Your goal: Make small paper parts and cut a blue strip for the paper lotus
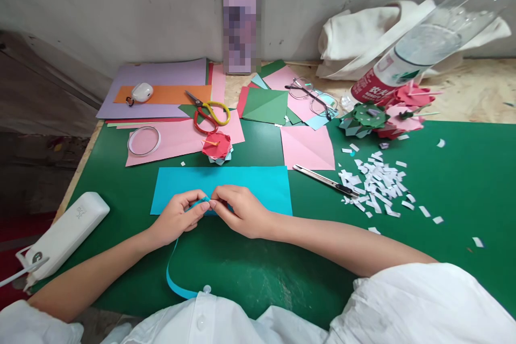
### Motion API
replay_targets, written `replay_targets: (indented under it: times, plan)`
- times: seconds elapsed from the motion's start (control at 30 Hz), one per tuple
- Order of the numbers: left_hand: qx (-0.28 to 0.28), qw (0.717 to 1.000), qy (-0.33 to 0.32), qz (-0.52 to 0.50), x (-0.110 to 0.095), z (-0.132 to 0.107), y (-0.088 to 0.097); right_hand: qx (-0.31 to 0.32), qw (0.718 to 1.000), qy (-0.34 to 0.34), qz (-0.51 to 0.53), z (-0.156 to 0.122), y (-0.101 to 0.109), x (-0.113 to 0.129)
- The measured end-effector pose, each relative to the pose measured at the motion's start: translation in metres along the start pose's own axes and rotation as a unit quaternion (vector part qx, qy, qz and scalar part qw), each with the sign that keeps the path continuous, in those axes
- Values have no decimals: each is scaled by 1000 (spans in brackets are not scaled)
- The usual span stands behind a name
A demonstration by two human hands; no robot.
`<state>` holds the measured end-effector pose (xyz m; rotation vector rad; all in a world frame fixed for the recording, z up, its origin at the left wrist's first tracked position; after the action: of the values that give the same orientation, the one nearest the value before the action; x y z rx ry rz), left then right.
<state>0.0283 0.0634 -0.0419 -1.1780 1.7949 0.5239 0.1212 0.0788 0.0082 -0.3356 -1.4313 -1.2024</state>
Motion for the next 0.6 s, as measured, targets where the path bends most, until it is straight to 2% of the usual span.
replay_targets:
  times: [0.17,0.47,0.6]
  plan:
    - [10,999,14,-38,4,0,-2,-11,1000,6,-6,0,1,2]
    - [10,999,9,-49,4,1,-2,-26,999,15,-15,-2,6,5]
    - [15,999,2,-45,5,2,-1,-31,992,93,-82,-5,4,18]
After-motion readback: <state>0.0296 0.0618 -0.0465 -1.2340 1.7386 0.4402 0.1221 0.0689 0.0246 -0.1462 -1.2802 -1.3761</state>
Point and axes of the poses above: each hand's wrist, its own z-axis towards the middle knuckle, its own y-axis out of the back of the hand, x = y × z, the point moved 10 cm from there along z, towards the middle knuckle, and after that the axes turned 2 degrees about -z, right-handed, at the moved point
